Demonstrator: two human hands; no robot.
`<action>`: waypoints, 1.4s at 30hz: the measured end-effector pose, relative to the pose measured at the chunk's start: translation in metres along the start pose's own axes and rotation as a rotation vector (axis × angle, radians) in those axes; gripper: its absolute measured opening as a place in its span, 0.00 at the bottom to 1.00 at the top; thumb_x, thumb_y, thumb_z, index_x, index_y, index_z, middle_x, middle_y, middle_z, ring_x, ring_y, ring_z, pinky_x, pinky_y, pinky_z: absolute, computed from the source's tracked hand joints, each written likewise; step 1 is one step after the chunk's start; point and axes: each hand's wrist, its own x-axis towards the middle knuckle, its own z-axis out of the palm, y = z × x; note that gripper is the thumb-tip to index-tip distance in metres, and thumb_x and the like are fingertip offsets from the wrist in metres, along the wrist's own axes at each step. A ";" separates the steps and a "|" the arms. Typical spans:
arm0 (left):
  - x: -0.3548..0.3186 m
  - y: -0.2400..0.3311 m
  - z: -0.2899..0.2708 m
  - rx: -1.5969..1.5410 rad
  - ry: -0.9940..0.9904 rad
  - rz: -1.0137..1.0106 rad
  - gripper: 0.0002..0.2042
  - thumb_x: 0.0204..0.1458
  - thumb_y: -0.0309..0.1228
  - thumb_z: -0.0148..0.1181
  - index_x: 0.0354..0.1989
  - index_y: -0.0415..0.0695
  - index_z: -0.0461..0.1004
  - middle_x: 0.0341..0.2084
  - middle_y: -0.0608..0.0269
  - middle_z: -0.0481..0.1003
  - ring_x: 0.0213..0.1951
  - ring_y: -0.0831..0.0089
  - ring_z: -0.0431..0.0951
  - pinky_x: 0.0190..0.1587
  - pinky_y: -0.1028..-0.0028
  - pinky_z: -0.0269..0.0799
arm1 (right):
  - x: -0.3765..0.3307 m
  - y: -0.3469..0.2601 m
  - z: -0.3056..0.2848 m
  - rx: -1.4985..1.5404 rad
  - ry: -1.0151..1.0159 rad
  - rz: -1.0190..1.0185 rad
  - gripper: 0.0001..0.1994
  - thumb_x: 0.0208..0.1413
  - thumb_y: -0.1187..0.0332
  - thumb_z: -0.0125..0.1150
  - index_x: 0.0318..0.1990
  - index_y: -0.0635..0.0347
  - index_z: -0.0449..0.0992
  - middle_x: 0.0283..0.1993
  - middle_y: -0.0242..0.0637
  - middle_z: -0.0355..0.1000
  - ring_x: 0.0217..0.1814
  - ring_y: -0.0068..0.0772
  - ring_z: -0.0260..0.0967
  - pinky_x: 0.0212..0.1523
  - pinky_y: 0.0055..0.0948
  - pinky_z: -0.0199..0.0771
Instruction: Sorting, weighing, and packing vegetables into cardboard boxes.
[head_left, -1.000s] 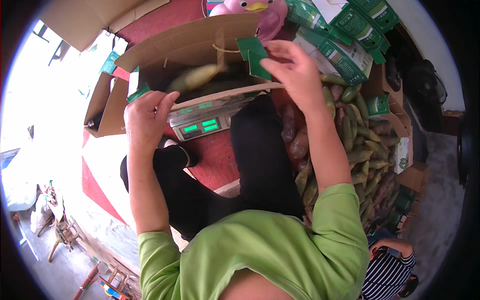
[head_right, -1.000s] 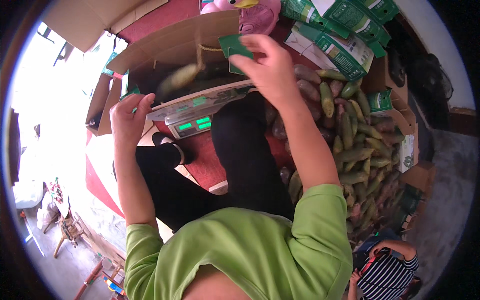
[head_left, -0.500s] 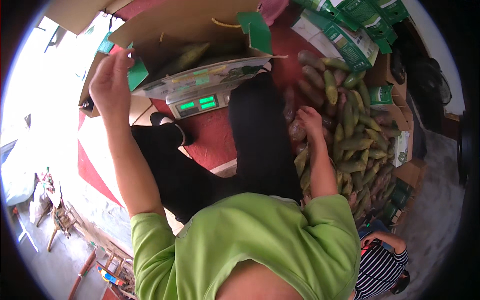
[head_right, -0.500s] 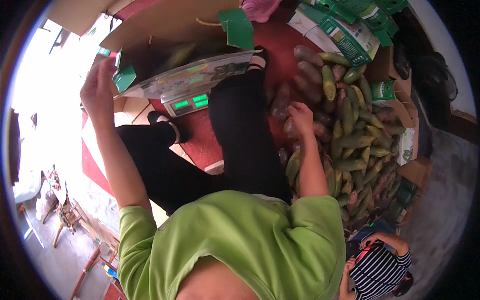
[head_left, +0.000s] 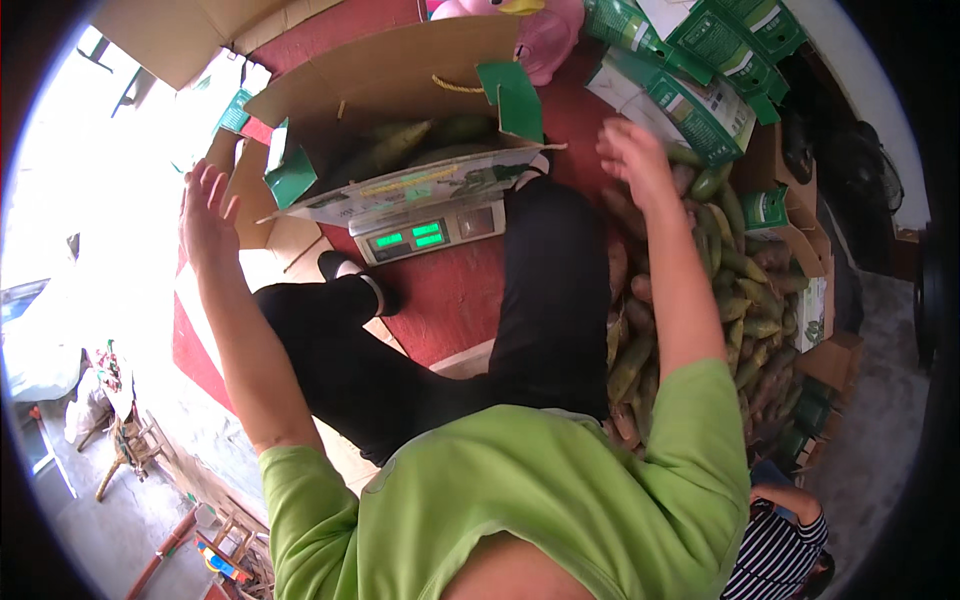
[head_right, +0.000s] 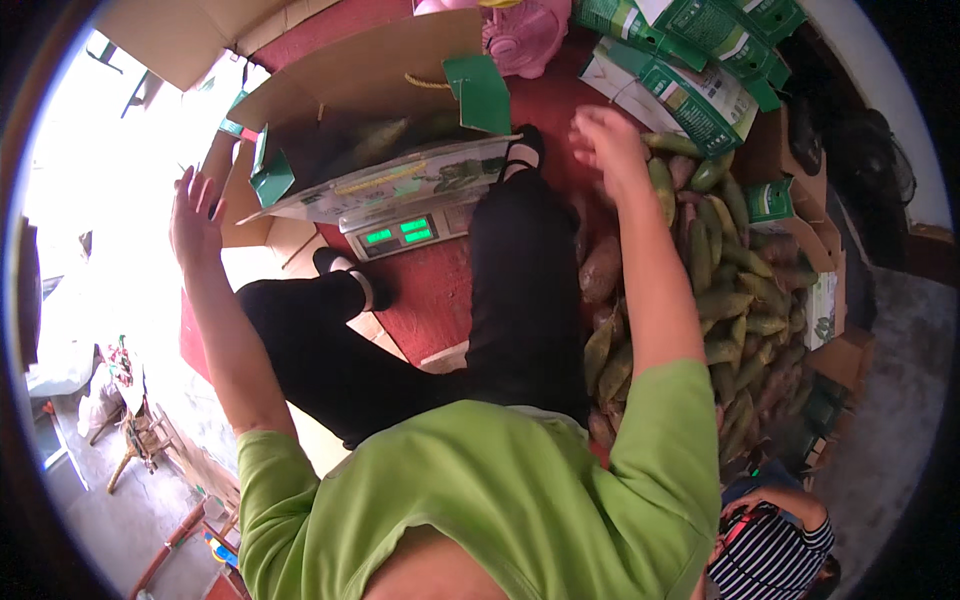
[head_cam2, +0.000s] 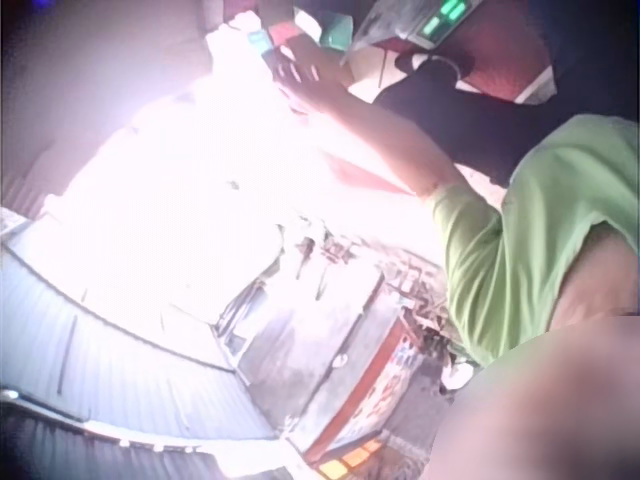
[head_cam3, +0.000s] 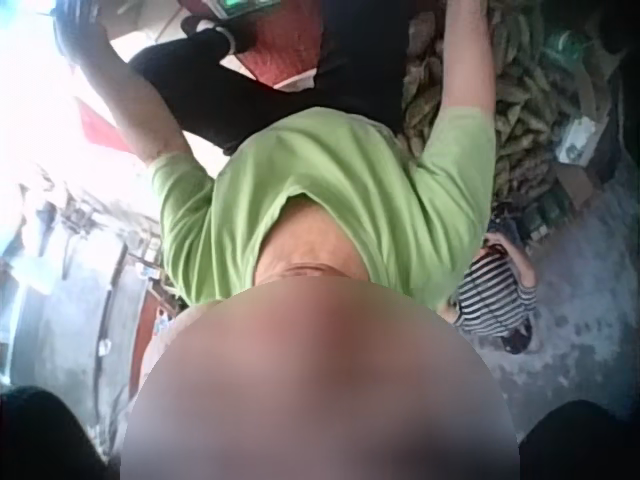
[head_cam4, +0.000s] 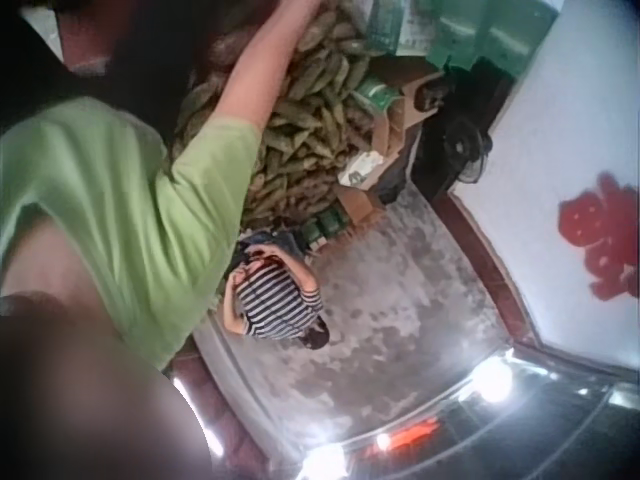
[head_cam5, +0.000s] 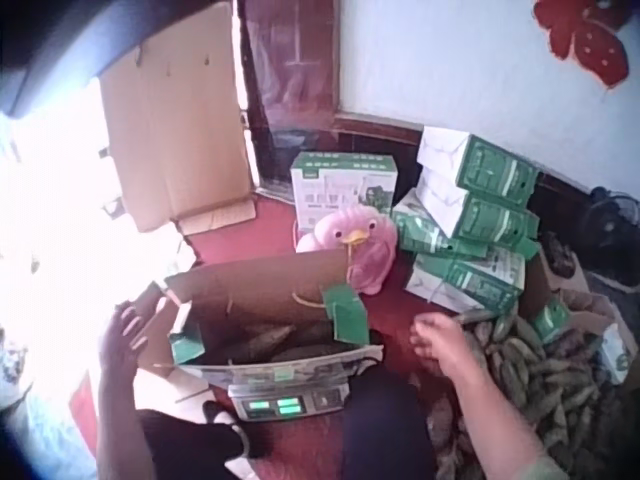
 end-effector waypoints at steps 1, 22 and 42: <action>0.004 0.004 0.003 0.038 -0.002 -0.068 0.20 0.59 0.47 0.49 0.55 0.50 0.68 0.52 0.67 0.69 0.56 0.70 0.66 0.54 0.63 0.58 | 0.012 -0.019 0.005 -0.017 -0.055 -0.025 0.15 0.56 0.63 0.57 0.49 0.57 0.71 0.43 0.31 0.71 0.42 0.25 0.69 0.39 0.27 0.72; 0.068 -0.073 0.006 0.548 -0.255 -0.430 0.33 0.53 0.62 0.45 0.42 0.38 0.74 0.30 0.63 0.74 0.30 0.73 0.73 0.34 0.69 0.72 | 0.128 0.017 0.094 0.055 -0.010 -0.068 0.13 0.57 0.66 0.53 0.37 0.69 0.77 0.32 0.36 0.73 0.35 0.27 0.68 0.37 0.30 0.67; 0.037 -0.049 -0.135 0.042 0.050 -0.471 0.31 0.59 0.57 0.37 0.46 0.39 0.72 0.36 0.56 0.74 0.39 0.68 0.72 0.44 0.67 0.67 | 0.071 -0.065 0.221 0.107 -0.282 -0.173 0.11 0.60 0.60 0.54 0.46 0.52 0.67 0.41 0.31 0.69 0.43 0.25 0.67 0.36 0.29 0.71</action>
